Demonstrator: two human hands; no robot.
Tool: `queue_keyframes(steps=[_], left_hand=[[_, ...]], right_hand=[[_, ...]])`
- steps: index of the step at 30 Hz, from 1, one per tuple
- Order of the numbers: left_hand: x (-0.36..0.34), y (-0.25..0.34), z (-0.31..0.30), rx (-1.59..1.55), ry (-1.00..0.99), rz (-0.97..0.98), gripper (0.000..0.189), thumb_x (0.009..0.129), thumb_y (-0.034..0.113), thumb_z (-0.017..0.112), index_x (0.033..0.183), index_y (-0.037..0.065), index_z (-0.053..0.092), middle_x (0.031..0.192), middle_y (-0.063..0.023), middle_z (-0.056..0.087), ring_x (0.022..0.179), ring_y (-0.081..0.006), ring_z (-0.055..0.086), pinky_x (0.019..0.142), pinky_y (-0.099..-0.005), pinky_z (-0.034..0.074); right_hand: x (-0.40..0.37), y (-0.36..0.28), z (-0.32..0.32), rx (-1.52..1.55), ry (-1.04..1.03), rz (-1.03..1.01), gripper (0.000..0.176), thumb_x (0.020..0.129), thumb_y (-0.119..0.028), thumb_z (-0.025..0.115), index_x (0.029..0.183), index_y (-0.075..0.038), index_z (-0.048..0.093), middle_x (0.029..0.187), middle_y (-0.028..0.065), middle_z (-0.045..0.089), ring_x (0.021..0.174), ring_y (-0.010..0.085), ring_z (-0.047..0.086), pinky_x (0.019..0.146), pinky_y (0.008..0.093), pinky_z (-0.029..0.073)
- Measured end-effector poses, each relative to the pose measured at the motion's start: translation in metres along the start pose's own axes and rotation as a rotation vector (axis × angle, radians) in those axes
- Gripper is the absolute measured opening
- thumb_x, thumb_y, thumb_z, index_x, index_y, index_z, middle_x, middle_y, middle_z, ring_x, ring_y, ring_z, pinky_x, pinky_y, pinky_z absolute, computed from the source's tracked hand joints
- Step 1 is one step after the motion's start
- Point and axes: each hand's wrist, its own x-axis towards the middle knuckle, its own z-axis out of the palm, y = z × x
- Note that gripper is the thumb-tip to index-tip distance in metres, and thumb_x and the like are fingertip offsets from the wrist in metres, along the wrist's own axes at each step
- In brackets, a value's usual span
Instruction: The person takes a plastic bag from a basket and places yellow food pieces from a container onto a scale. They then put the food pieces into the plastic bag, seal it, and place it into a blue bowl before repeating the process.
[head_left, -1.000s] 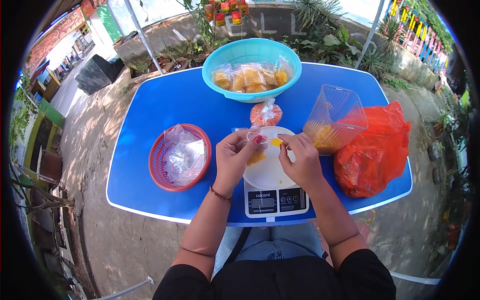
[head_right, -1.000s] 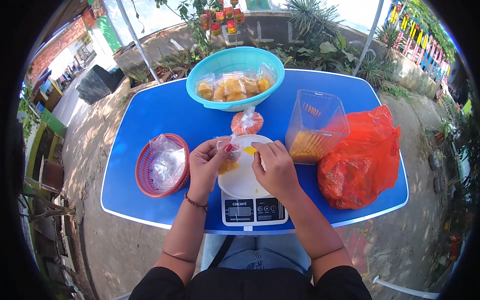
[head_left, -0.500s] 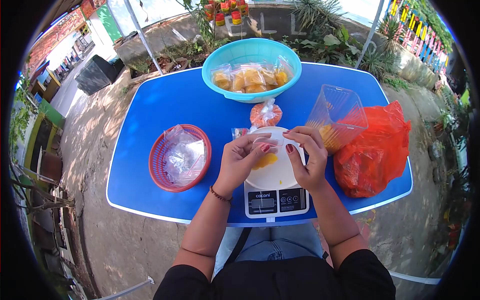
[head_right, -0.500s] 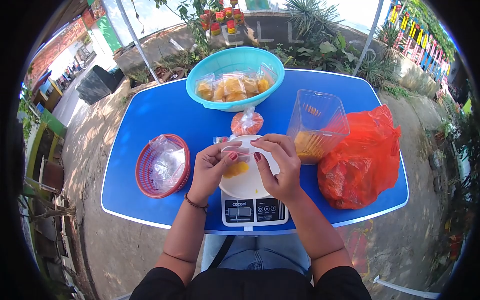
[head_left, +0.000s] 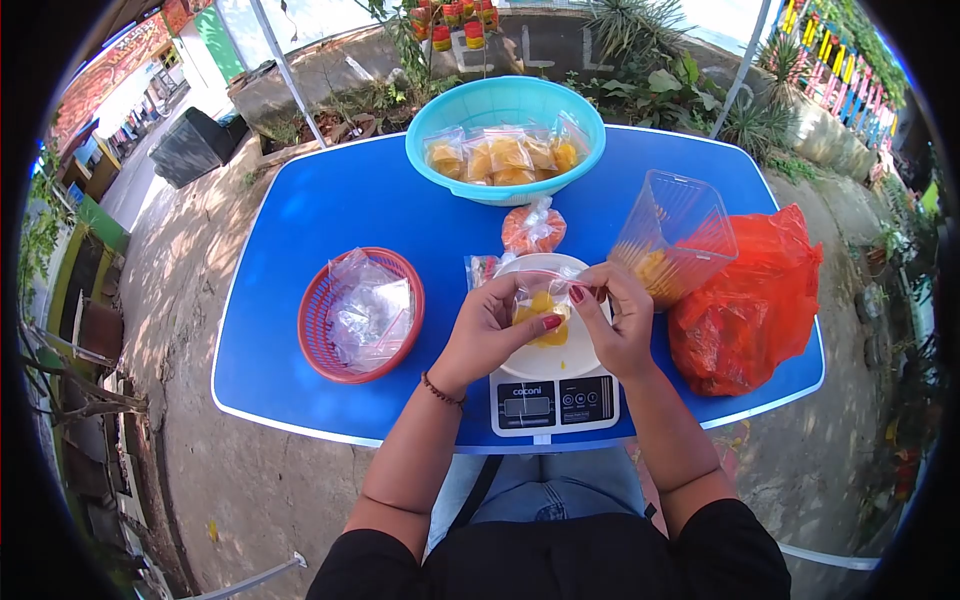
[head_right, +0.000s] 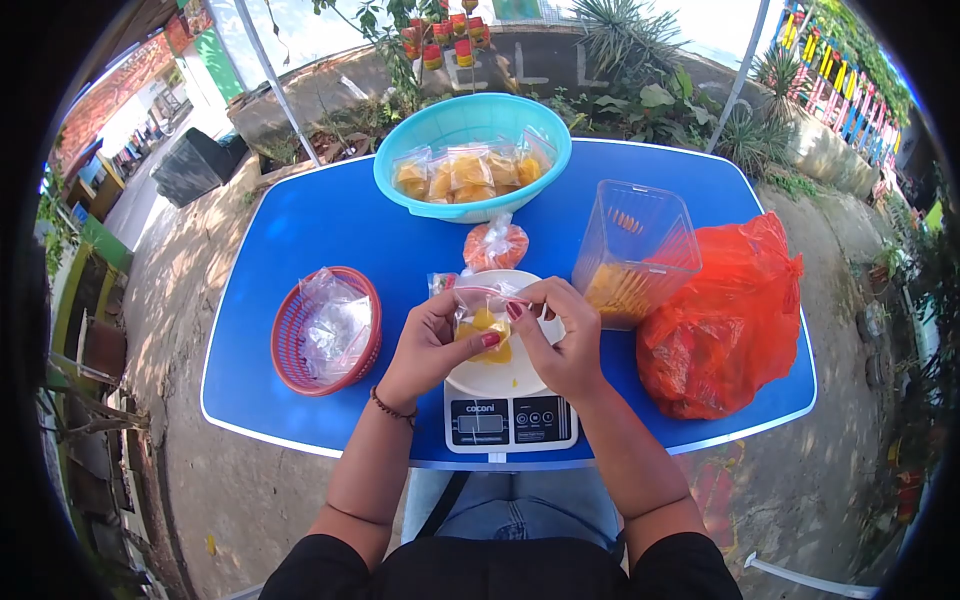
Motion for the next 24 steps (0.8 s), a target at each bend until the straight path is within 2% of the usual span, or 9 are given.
queue_keyframes(steps=[5, 8, 11, 14, 18, 23, 24], left_hand=[[-0.001, -0.008, -0.004, -0.038, 0.135, 0.135, 0.023, 0.097, 0.008, 0.066, 0.117, -0.002, 0.059, 0.111, -0.0111, 0.071, 0.100, -0.0119, 0.067, 0.087, -0.0262, 0.054], [0.000, -0.014, -0.005, 0.092, 0.165, 0.212, 0.016, 0.100, 0.011, 0.063, 0.111, -0.001, 0.060, 0.109, -0.0125, 0.072, 0.098, -0.0116, 0.067, 0.084, -0.0254, 0.053], [0.002, -0.008, 0.004, 0.038, 0.198, 0.307, 0.014, 0.099, 0.007, 0.064, 0.110, -0.002, 0.062, 0.106, -0.0116, 0.072, 0.095, -0.0133, 0.069, 0.085, -0.0261, 0.055], [-0.001, -0.007, 0.002, 0.129, 0.183, 0.298, 0.015, 0.100, 0.010, 0.062, 0.110, -0.001, 0.061, 0.110, -0.0128, 0.072, 0.098, -0.0137, 0.067, 0.088, -0.0274, 0.052], [-0.003, -0.007, 0.005, 0.152, 0.218, 0.280, 0.014, 0.100, 0.009, 0.062, 0.109, -0.002, 0.061, 0.108, -0.0122, 0.071, 0.102, -0.0146, 0.066, 0.091, -0.0282, 0.051], [-0.002, -0.011, 0.004, 0.357, 0.201, 0.385, 0.011, 0.098, 0.007, 0.064, 0.104, -0.002, 0.063, 0.106, -0.0123, 0.071, 0.103, -0.0166, 0.066, 0.093, -0.0310, 0.050], [-0.003, -0.010, 0.004, 0.372, 0.203, 0.358, 0.010, 0.097, 0.006, 0.064, 0.104, -0.002, 0.063, 0.106, -0.0123, 0.071, 0.102, -0.0169, 0.066, 0.093, -0.0314, 0.050]], right_hand=[[0.000, -0.001, 0.001, 0.002, 0.015, -0.070, 0.006, 0.087, -0.003, 0.070, 0.089, 0.001, 0.066, 0.083, 0.0070, 0.064, 0.073, 0.0137, 0.057, 0.065, 0.0266, 0.044], [-0.001, -0.002, 0.001, 0.026, 0.052, -0.078, 0.006, 0.086, -0.001, 0.070, 0.090, 0.002, 0.066, 0.085, 0.0083, 0.064, 0.073, 0.0142, 0.057, 0.067, 0.0261, 0.046], [-0.003, 0.001, 0.002, 0.040, 0.075, -0.090, 0.006, 0.086, 0.000, 0.070, 0.090, 0.002, 0.065, 0.086, 0.0088, 0.064, 0.074, 0.0143, 0.057, 0.068, 0.0257, 0.046], [-0.002, -0.001, 0.001, 0.030, 0.066, -0.127, 0.005, 0.086, 0.002, 0.069, 0.089, 0.002, 0.065, 0.086, 0.0091, 0.063, 0.074, 0.0148, 0.058, 0.068, 0.0261, 0.046], [-0.003, -0.001, 0.000, 0.023, 0.077, -0.167, 0.004, 0.084, 0.003, 0.066, 0.086, 0.002, 0.063, 0.085, 0.0097, 0.063, 0.074, 0.0163, 0.059, 0.068, 0.0274, 0.047], [-0.001, -0.007, -0.001, -0.027, -0.021, -0.162, 0.005, 0.079, 0.003, 0.064, 0.083, 0.002, 0.062, 0.083, 0.0109, 0.063, 0.074, 0.0186, 0.059, 0.067, 0.0287, 0.047], [-0.001, -0.008, 0.000, -0.029, -0.041, -0.150, 0.006, 0.077, 0.003, 0.064, 0.082, 0.001, 0.061, 0.083, 0.0111, 0.063, 0.074, 0.0189, 0.059, 0.067, 0.0288, 0.047]])
